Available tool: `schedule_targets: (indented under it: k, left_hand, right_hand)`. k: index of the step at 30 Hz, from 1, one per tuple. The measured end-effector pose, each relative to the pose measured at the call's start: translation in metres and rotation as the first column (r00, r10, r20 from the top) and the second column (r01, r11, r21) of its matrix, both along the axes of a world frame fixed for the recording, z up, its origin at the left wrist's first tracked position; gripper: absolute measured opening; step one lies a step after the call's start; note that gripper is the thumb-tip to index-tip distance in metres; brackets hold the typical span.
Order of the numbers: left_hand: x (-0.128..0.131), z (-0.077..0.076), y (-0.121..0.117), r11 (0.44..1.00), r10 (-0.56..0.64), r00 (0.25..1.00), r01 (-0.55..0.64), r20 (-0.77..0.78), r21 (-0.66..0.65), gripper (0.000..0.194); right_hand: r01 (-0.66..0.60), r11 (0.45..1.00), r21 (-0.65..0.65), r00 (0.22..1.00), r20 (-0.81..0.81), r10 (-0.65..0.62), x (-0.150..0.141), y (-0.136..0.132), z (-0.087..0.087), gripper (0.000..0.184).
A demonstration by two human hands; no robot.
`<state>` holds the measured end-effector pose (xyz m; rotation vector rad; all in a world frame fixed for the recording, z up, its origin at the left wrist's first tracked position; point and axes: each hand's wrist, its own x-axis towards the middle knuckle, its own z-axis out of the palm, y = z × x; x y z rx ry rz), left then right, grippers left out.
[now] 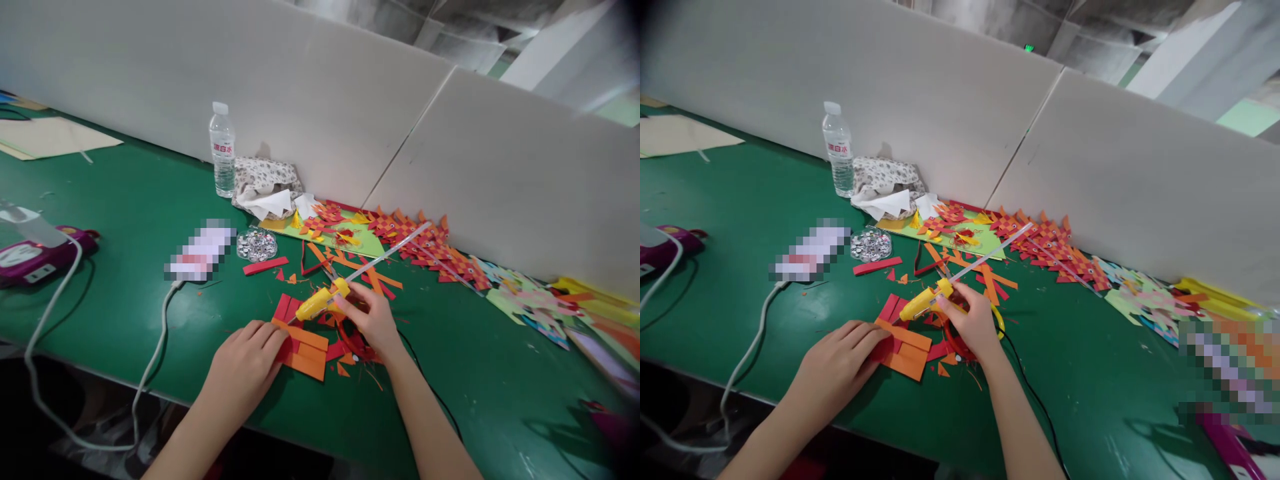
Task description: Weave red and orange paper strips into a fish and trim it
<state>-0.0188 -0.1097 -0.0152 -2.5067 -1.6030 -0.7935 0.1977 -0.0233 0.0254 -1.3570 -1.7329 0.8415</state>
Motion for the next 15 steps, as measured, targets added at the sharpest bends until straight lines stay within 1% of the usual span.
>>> schedule_targets:
  k: [1, 3, 5, 7, 9, 12, 15]
  left_hand:
    - [0.000, -0.001, 0.000, 0.999, 0.032, 0.999, -0.032, 0.007, 0.007, 0.022]
    - [0.001, -0.002, -0.001, 0.994, 0.104, 0.994, -0.105, 0.038, 0.021, 0.025]
    - [0.002, -0.003, -0.001, 0.989, 0.142, 0.988, -0.145, 0.065, 0.035, 0.025]
    - [0.002, -0.004, 0.000, 0.989, 0.131, 0.989, -0.135, 0.070, 0.060, 0.025]
    - [0.001, -0.004, 0.000, 0.990, 0.100, 0.993, -0.106, 0.060, 0.098, 0.026]
    - [0.002, -0.004, 0.001, 0.988, 0.059, 0.997, -0.065, 0.046, 0.143, 0.029]
    - [0.003, -0.004, 0.002, 0.988, 0.041, 0.998, -0.048, 0.052, 0.144, 0.033]
  right_hand:
    - [0.025, 0.999, -0.020, 0.999, -0.030, -0.026, 0.000, 0.001, 0.000, 0.032]
    - [0.112, 0.991, -0.072, 0.982, -0.147, -0.122, 0.001, 0.005, 0.000, 0.035]
    - [0.209, 0.967, -0.147, 0.935, -0.259, -0.242, 0.004, 0.010, -0.001, 0.039]
    - [0.277, 0.937, -0.211, 0.894, -0.300, -0.332, 0.008, 0.015, -0.003, 0.043]
    - [0.322, 0.915, -0.244, 0.868, -0.310, -0.388, 0.013, 0.019, -0.005, 0.047]
    - [0.359, 0.891, -0.277, 0.832, -0.339, -0.440, 0.019, 0.024, -0.008, 0.046]
    - [0.373, 0.877, -0.302, 0.802, -0.371, -0.468, 0.021, 0.025, -0.007, 0.041]
